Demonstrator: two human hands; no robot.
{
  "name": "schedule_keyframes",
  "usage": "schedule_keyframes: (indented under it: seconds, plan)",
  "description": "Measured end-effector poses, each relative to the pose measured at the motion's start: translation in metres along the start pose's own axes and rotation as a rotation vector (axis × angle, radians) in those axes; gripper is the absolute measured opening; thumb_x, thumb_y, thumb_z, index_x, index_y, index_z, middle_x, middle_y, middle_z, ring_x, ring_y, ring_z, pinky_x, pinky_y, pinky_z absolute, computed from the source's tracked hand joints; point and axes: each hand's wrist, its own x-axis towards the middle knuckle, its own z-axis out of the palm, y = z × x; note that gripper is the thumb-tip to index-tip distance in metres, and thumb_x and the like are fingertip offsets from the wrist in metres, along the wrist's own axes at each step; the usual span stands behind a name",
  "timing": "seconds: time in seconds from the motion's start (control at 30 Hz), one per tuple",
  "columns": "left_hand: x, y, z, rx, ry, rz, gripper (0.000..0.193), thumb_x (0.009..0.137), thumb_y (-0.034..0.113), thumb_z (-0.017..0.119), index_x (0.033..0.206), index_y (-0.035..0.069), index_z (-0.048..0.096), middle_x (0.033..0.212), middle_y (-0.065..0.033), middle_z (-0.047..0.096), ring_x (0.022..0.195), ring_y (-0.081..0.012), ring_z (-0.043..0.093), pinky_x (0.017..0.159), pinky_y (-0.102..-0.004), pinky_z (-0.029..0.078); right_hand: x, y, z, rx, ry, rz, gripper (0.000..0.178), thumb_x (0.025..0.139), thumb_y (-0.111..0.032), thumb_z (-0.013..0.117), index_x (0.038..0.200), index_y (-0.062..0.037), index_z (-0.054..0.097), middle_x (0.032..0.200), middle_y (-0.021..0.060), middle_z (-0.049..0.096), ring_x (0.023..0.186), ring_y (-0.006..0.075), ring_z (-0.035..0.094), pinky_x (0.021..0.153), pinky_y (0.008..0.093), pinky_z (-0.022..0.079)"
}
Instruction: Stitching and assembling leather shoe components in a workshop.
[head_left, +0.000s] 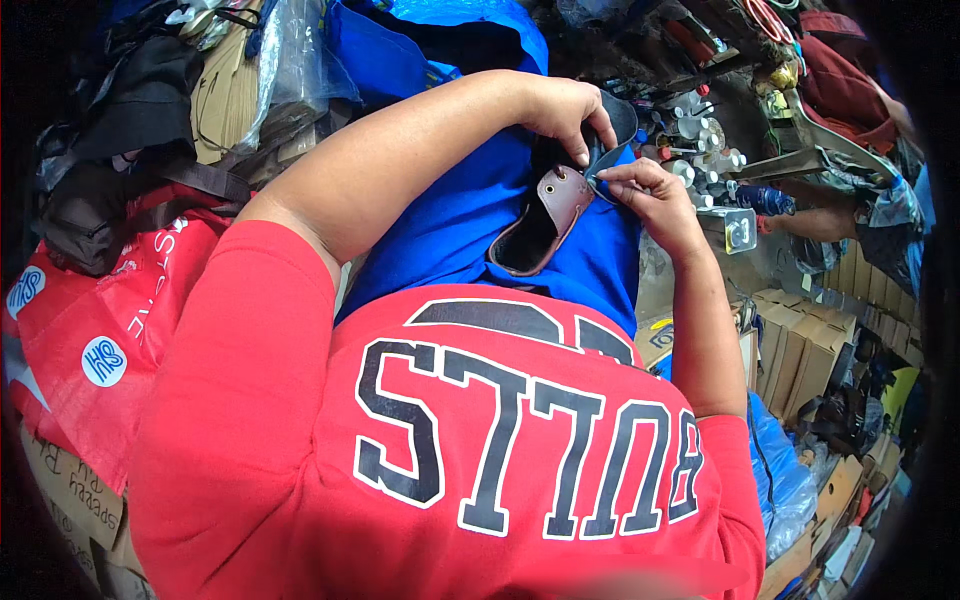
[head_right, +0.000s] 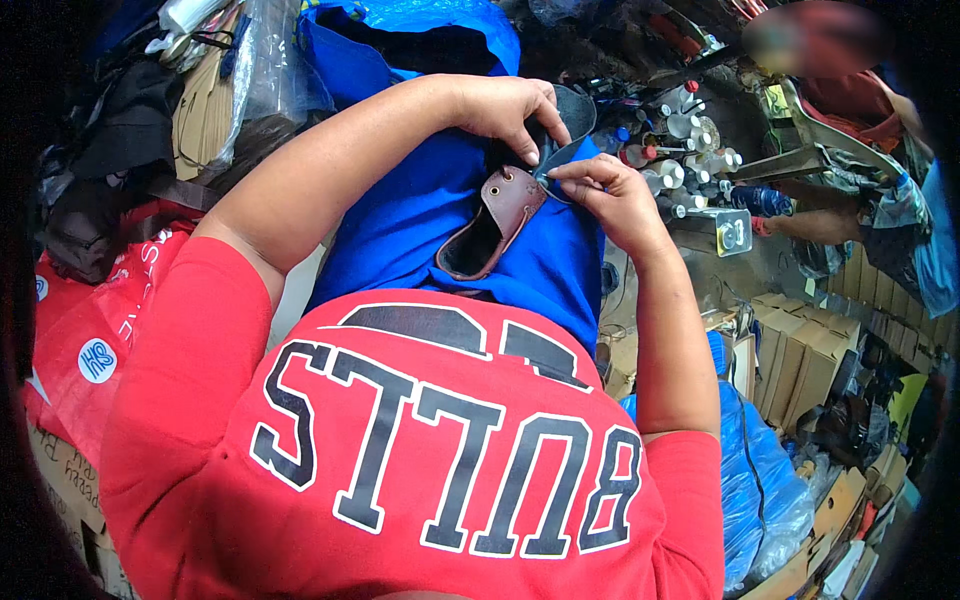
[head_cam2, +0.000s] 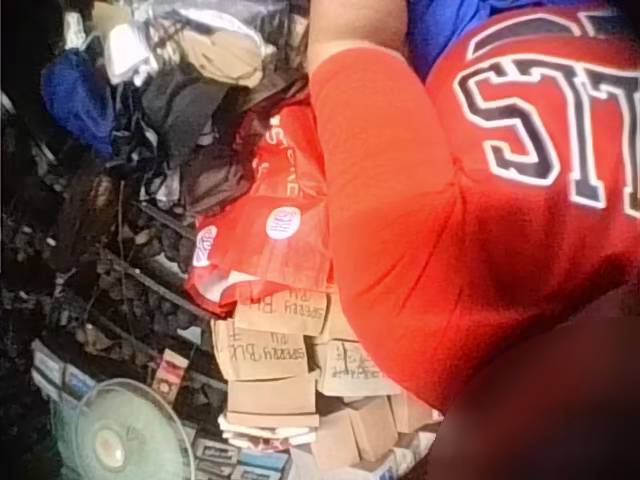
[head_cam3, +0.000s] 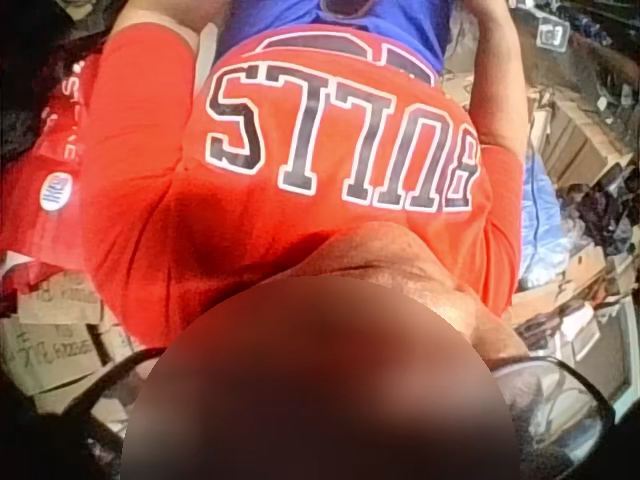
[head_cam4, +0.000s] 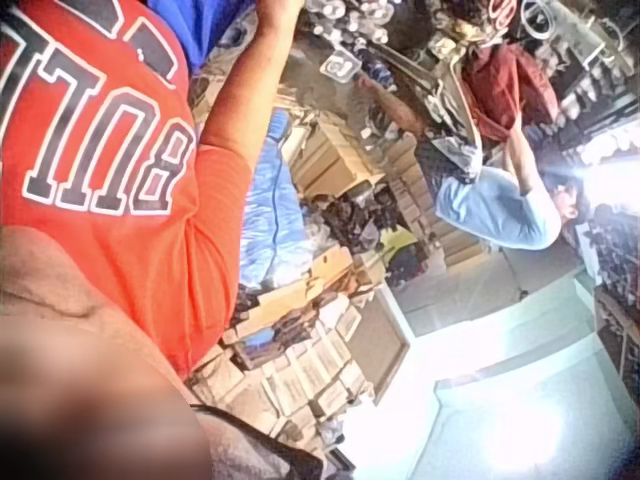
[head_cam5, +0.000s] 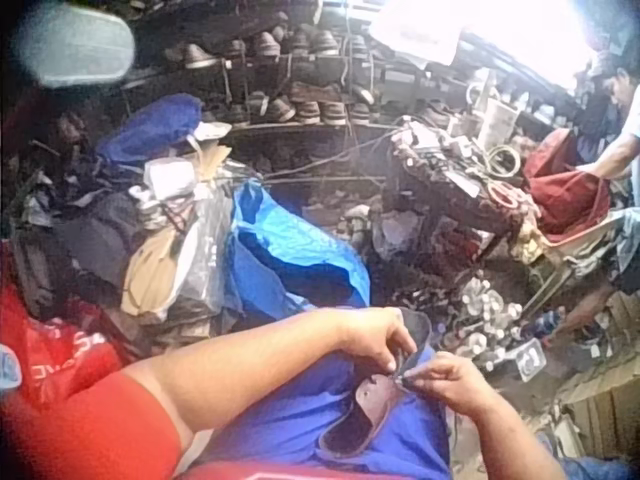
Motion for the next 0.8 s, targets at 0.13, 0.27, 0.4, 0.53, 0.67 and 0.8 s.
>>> schedule_keyframes:
  seconds: [0.13,0.27,0.4,0.53,0.67,0.8]
  plan:
    - [-0.003,0.009,0.002,0.127,0.049,-0.026,0.051,0.064,0.017,0.080,0.113,0.014,0.067,0.111,-0.0126,0.054,0.106,-0.0289,0.050,0.093,-0.0343,0.041,0.000,-0.007,0.013,-0.187,0.128,-0.054,0.013,0.079,-0.006,0.069,0.092,-0.0049,0.069,0.080,0.0012,0.058,0.072,0.0091,0.052,0.064,0.0254,0.044]
    - [-0.034,0.022,0.004,0.296,0.523,0.023,0.067,0.063,0.020,0.080,0.126,0.017,0.056,0.121,-0.0155,0.049,0.110,-0.0328,0.051,0.093,-0.0375,0.044,-0.008,-0.013,0.016,-0.350,0.179,-0.157,0.014,0.078,-0.006,0.069,0.092,-0.0077,0.069,0.073,0.0038,0.053,0.065,0.0119,0.050,0.061,0.0262,0.042]
    - [-0.089,0.015,-0.003,0.440,0.390,-0.277,0.056,0.066,0.022,0.079,0.118,0.015,0.061,0.121,-0.0139,0.049,0.106,-0.0307,0.055,0.090,-0.0360,0.046,-0.019,-0.015,0.017,-0.285,0.178,-0.107,0.018,0.079,-0.005,0.067,0.096,-0.0093,0.070,0.072,0.0055,0.051,0.065,0.0154,0.051,0.061,0.0280,0.043]
    - [-0.107,0.000,-0.001,0.350,0.415,-0.216,0.029,0.072,0.018,0.073,0.098,0.008,0.065,0.104,-0.0116,0.057,0.095,-0.0297,0.059,0.083,-0.0369,0.048,-0.027,-0.013,0.028,-0.399,0.219,-0.185,0.027,0.078,-0.002,0.064,0.102,-0.0117,0.069,0.076,0.0095,0.052,0.069,0.0244,0.055,0.063,0.0338,0.044]
    - [-0.119,-0.014,-0.020,0.443,0.805,-0.266,0.009,0.080,0.012,0.061,0.086,0.006,0.063,0.086,-0.0139,0.061,0.089,-0.0347,0.060,0.080,-0.0421,0.048,-0.037,-0.012,0.039,-0.614,0.297,-0.261,0.031,0.078,-0.005,0.063,0.107,-0.0151,0.067,0.076,0.0061,0.053,0.074,0.0237,0.054,0.070,0.0363,0.040]
    - [-0.143,-0.021,-0.033,0.724,0.963,-0.531,0.011,0.079,0.006,0.055,0.089,0.005,0.060,0.094,-0.0170,0.058,0.091,-0.0372,0.058,0.081,-0.0441,0.047,-0.043,-0.012,0.045,-0.722,0.341,-0.270,0.033,0.080,-0.007,0.062,0.111,-0.0166,0.065,0.079,0.0049,0.053,0.077,0.0217,0.054,0.075,0.0359,0.038]
